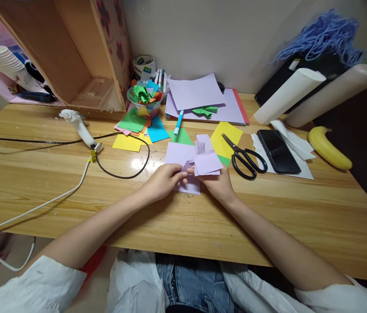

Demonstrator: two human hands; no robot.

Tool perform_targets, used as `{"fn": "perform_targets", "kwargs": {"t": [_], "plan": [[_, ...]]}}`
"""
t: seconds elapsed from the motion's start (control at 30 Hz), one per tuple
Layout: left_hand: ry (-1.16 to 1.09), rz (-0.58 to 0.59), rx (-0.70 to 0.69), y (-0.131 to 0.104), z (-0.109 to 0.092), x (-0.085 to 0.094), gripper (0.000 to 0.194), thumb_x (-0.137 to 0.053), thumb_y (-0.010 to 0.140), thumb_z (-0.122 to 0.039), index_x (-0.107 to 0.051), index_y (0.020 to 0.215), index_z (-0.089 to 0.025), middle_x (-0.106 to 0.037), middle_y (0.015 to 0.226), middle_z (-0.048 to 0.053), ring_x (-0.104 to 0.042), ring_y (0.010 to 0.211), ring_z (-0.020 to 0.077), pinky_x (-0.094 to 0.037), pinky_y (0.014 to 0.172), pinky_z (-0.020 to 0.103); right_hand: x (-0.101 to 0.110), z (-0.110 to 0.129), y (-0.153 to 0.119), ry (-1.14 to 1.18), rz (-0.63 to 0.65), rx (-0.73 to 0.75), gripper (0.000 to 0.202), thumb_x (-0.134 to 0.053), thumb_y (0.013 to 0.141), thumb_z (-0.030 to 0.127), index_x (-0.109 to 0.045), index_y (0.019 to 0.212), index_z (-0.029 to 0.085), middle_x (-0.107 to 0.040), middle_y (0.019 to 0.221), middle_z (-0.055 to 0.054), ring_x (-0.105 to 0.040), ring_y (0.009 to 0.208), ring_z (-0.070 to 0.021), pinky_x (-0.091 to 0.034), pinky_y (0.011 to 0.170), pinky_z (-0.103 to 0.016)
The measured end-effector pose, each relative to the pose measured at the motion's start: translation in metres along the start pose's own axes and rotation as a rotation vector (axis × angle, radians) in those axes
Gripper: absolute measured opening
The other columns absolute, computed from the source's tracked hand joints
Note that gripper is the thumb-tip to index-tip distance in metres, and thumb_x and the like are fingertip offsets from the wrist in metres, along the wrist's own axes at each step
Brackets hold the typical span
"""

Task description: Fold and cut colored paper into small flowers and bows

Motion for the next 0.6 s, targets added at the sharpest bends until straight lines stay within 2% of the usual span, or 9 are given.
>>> {"fn": "perform_targets", "kwargs": {"t": [0.13,0.3,0.43,0.6], "plan": [[-0.158,0.047,0.097,0.0019,0.0040,-0.0036,0.023,-0.045,0.083,-0.024,-0.059,0.070,-0.011,-0.057,0.064,0.000,-0.045,0.051,0.0067,-0.037,0.051,0.019,0.0008,0.0007,0.0010,-0.003,-0.007,-0.005,0.013,-0.072,0.062,0.022,-0.071,0.073,0.015,-0.072,0.074,-0.005,-0.066,0.069,-0.0192,-0.052,0.065,-0.028],[-0.326,0.107,0.211,0.0025,0.0081,-0.0055,0.019,-0.048,0.082,-0.019,-0.059,0.072,-0.008,-0.054,0.059,0.000,-0.049,0.054,0.0067,-0.042,0.058,0.020,0.0048,-0.0003,0.0066,-0.021,0.046,-0.012,0.013,-0.072,0.062,0.022,-0.071,0.075,0.017,-0.072,0.077,-0.004,-0.067,0.073,-0.0197,-0.052,0.068,-0.029],[-0.348,0.142,0.184,0.0029,0.0078,-0.0061,0.027,-0.044,0.085,-0.026,-0.059,0.072,-0.008,-0.052,0.059,0.000,-0.048,0.055,0.0070,-0.040,0.058,0.021,0.0088,-0.0026,0.0098,-0.033,0.039,-0.003,0.014,-0.072,0.061,0.024,-0.072,0.073,0.017,-0.072,0.076,-0.004,-0.066,0.070,-0.0197,-0.052,0.067,-0.031],[-0.266,0.084,0.125,0.0045,0.0110,-0.0031,0.037,-0.042,0.084,-0.040,-0.057,0.068,-0.011,-0.048,0.059,-0.001,-0.038,0.050,0.0066,-0.028,0.048,0.020,0.0071,-0.0062,0.0072,0.006,0.012,-0.048,0.018,-0.075,0.058,0.022,-0.072,0.075,0.016,-0.072,0.071,-0.003,-0.065,0.065,-0.0179,-0.051,0.061,-0.028]]}}
Point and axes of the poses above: each hand's wrist, its own y-axis towards the middle knuckle, its own x-axis out of the back of the hand, z = x × y, the point moved 7 cm from there along y, towards the middle knuckle
